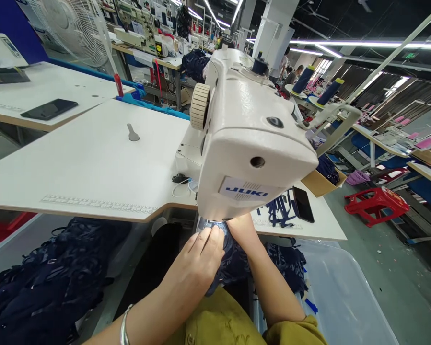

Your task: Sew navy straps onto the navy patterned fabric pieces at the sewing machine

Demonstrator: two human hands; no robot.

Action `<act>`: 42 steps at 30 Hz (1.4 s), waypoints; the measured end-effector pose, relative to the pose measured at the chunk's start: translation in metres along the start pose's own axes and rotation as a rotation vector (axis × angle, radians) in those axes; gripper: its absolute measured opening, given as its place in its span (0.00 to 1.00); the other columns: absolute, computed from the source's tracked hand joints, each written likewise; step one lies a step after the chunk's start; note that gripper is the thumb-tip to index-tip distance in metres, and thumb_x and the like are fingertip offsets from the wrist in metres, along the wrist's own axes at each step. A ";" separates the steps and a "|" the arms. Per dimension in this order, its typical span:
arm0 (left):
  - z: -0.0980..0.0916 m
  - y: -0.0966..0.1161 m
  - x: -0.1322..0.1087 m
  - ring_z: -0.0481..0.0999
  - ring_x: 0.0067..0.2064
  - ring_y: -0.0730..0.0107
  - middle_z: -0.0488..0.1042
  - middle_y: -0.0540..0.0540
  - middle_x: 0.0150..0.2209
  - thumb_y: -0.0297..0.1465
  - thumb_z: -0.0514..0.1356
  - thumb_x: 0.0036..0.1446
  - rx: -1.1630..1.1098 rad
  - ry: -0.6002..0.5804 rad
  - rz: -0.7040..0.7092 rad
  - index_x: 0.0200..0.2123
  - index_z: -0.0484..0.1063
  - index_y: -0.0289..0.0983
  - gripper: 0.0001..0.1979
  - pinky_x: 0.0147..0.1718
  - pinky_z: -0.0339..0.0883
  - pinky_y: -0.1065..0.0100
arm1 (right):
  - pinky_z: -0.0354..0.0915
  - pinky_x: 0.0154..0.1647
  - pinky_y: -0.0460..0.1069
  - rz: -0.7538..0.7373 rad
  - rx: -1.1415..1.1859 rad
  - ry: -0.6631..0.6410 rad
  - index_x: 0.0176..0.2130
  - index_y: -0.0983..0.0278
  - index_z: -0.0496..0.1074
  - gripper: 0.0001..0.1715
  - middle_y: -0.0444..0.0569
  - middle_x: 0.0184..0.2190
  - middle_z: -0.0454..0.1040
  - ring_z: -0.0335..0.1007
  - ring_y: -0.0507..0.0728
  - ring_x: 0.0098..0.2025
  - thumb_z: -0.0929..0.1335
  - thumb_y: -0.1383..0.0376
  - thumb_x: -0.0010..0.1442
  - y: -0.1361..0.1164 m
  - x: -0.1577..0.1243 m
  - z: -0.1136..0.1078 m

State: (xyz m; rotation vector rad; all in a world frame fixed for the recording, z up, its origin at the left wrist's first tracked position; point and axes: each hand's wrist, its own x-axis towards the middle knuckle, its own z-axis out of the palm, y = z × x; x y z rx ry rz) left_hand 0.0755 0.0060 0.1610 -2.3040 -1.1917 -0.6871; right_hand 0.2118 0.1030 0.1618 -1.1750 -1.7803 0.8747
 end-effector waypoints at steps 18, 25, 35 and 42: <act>0.000 0.002 0.002 0.73 0.49 0.59 0.75 0.38 0.49 0.28 0.53 0.63 0.047 -0.045 -0.022 0.50 0.71 0.29 0.15 0.48 0.65 0.61 | 0.69 0.46 0.54 -0.072 -0.049 0.012 0.34 0.61 0.75 0.11 0.49 0.32 0.79 0.73 0.58 0.36 0.63 0.66 0.57 0.003 0.004 0.003; -0.002 0.001 0.003 0.75 0.47 0.58 0.77 0.39 0.47 0.27 0.53 0.64 0.037 -0.014 -0.032 0.50 0.71 0.28 0.15 0.47 0.66 0.61 | 0.69 0.47 0.53 -0.050 0.020 0.035 0.44 0.61 0.75 0.16 0.49 0.32 0.79 0.74 0.59 0.39 0.64 0.66 0.56 -0.002 0.004 0.004; -0.004 -0.002 0.003 0.74 0.47 0.60 0.77 0.39 0.45 0.29 0.52 0.64 0.058 -0.003 -0.049 0.48 0.72 0.28 0.15 0.46 0.64 0.62 | 0.68 0.50 0.55 -0.046 -0.004 0.024 0.48 0.60 0.73 0.19 0.50 0.35 0.79 0.74 0.60 0.38 0.64 0.64 0.56 0.001 0.005 0.004; -0.007 -0.006 0.000 0.74 0.46 0.61 0.77 0.40 0.45 0.30 0.51 0.65 0.039 -0.019 -0.064 0.49 0.71 0.27 0.16 0.46 0.64 0.63 | 0.65 0.54 0.57 -0.048 -0.027 0.056 0.47 0.61 0.73 0.19 0.51 0.36 0.78 0.72 0.62 0.46 0.64 0.64 0.56 0.003 0.005 0.005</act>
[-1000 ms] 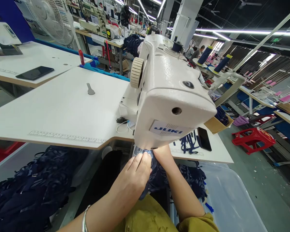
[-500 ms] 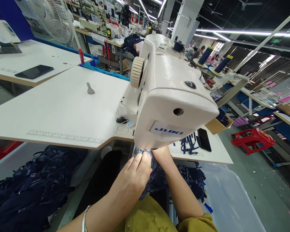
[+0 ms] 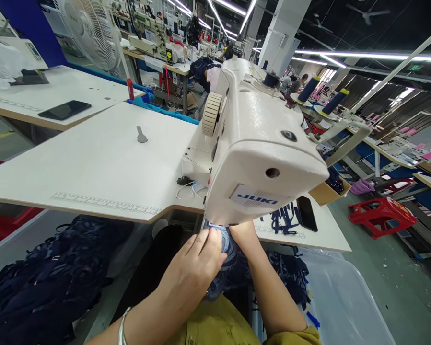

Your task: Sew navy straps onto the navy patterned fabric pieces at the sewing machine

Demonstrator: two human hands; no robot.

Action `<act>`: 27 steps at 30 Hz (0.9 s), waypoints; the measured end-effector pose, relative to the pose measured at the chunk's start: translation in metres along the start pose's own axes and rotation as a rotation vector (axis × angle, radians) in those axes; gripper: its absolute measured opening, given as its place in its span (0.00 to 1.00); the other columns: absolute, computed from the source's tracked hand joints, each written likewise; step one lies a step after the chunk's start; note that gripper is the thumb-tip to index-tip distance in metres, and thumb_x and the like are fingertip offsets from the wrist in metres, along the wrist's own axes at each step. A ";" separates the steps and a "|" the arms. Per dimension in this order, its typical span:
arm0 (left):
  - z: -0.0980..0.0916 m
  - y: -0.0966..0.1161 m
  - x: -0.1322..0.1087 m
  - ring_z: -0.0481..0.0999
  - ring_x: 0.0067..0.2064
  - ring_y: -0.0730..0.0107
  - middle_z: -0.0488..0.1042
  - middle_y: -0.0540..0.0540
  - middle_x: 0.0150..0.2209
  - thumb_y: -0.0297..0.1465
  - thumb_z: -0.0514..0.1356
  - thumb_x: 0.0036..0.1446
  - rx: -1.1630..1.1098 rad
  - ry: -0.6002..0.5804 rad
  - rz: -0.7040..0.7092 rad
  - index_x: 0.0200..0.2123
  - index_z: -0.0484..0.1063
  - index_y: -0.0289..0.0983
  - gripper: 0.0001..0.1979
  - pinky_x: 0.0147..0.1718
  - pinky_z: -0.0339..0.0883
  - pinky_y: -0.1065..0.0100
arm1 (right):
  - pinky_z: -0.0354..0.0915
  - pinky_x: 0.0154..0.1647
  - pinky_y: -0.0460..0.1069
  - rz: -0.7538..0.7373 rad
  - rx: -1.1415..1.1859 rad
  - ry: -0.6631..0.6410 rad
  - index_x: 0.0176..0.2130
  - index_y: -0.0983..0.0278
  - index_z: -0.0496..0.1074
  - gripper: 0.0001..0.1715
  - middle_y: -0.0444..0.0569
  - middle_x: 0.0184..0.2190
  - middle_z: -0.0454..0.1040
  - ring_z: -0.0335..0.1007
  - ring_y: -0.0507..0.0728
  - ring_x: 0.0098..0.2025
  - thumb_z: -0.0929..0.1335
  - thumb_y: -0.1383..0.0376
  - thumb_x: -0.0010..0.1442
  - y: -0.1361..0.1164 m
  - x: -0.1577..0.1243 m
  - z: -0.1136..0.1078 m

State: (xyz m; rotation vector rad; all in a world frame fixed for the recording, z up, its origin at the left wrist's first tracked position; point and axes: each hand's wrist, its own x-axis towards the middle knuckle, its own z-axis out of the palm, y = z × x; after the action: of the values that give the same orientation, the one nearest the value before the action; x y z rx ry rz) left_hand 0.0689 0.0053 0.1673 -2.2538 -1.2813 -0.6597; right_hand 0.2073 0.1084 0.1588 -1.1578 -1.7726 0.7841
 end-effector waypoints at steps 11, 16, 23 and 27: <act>0.000 -0.002 -0.001 0.74 0.48 0.62 0.76 0.42 0.47 0.27 0.52 0.65 -0.057 -0.010 0.051 0.49 0.71 0.31 0.13 0.48 0.64 0.63 | 0.67 0.49 0.54 -0.005 0.059 -0.021 0.44 0.61 0.75 0.16 0.49 0.34 0.79 0.73 0.60 0.39 0.63 0.67 0.57 -0.005 -0.002 -0.001; -0.001 0.001 -0.001 0.74 0.47 0.61 0.77 0.44 0.47 0.26 0.53 0.64 -0.055 -0.015 0.039 0.48 0.72 0.33 0.13 0.47 0.65 0.62 | 0.67 0.46 0.54 0.014 0.058 -0.004 0.32 0.62 0.74 0.09 0.49 0.32 0.78 0.72 0.59 0.38 0.64 0.68 0.55 -0.006 -0.005 -0.003; 0.001 0.002 0.001 0.74 0.48 0.61 0.76 0.42 0.48 0.28 0.51 0.65 -0.078 -0.050 0.030 0.50 0.72 0.32 0.14 0.47 0.65 0.62 | 0.67 0.44 0.53 0.013 0.015 0.003 0.29 0.62 0.72 0.08 0.46 0.26 0.75 0.69 0.57 0.32 0.63 0.70 0.53 0.001 -0.004 -0.002; 0.002 0.002 0.003 0.74 0.49 0.61 0.77 0.41 0.47 0.28 0.51 0.65 -0.081 -0.042 0.023 0.50 0.72 0.30 0.15 0.47 0.64 0.62 | 0.67 0.44 0.52 -0.006 0.031 0.016 0.32 0.62 0.73 0.09 0.47 0.30 0.77 0.71 0.58 0.36 0.63 0.70 0.53 0.003 -0.002 -0.002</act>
State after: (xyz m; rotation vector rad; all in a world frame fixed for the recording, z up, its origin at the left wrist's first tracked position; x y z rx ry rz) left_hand 0.0720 0.0076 0.1670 -2.3563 -1.2677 -0.6707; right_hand 0.2104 0.1077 0.1562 -1.1345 -1.7444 0.7939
